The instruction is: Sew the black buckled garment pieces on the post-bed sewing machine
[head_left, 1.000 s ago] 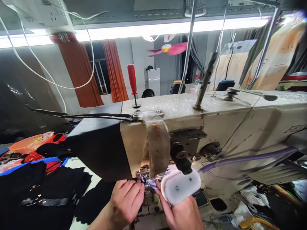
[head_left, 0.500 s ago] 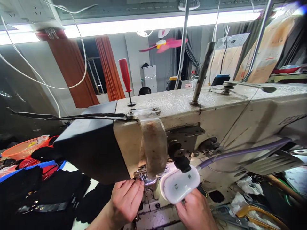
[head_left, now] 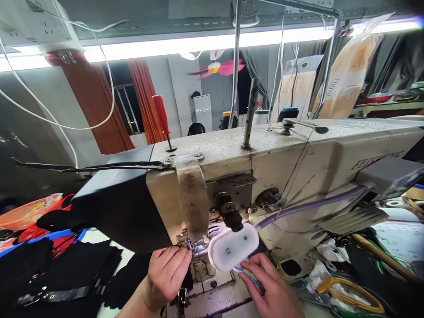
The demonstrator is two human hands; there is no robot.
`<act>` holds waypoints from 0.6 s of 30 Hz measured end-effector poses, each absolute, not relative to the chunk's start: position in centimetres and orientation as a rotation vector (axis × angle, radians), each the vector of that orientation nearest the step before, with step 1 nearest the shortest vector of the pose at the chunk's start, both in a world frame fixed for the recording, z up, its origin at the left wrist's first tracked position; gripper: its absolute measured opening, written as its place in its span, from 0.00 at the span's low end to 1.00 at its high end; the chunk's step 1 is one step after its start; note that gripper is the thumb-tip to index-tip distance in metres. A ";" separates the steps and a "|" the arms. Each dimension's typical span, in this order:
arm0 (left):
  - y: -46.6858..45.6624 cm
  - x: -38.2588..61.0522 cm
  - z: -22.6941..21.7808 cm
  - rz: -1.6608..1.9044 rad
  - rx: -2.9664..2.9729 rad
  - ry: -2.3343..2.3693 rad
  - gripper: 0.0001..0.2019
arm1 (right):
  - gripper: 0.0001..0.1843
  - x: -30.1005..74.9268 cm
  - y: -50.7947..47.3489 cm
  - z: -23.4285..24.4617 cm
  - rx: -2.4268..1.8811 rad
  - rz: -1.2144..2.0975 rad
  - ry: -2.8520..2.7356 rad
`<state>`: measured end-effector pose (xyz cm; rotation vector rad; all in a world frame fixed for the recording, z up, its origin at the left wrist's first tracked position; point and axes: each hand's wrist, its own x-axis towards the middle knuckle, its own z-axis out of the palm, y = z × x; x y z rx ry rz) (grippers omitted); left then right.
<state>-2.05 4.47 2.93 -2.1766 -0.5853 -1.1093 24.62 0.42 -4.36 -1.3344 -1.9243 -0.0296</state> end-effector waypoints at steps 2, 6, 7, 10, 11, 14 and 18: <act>4.5 -2.1 2.9 -1.122 -2.171 -0.579 0.08 | 0.11 24.8 0.2 -4.9 -1.332 -0.048 -1.922; 4.6 -2.1 2.8 -1.128 -2.150 -0.579 0.08 | 0.13 25.0 -0.3 -5.6 -1.389 -0.026 -1.905; 4.6 -2.1 2.7 -1.127 -2.144 -0.580 0.08 | 0.14 25.0 -0.4 -5.7 -1.412 -0.019 -1.892; 4.5 -2.2 2.6 -1.121 -2.147 -0.586 0.08 | 0.14 25.1 -0.7 -5.9 -1.440 -0.007 -1.879; 4.4 -2.3 2.5 -1.117 -2.155 -0.587 0.08 | 0.14 25.2 -0.8 -6.0 -1.435 -0.007 -1.879; 4.3 -2.4 2.3 -1.120 -2.174 -0.585 0.08 | 0.14 25.3 -1.0 -6.1 -1.409 -0.019 -1.875; 4.5 -2.2 1.5 -1.344 -2.250 -0.698 0.09 | 0.15 24.9 -1.3 -5.8 -1.432 -0.009 -1.841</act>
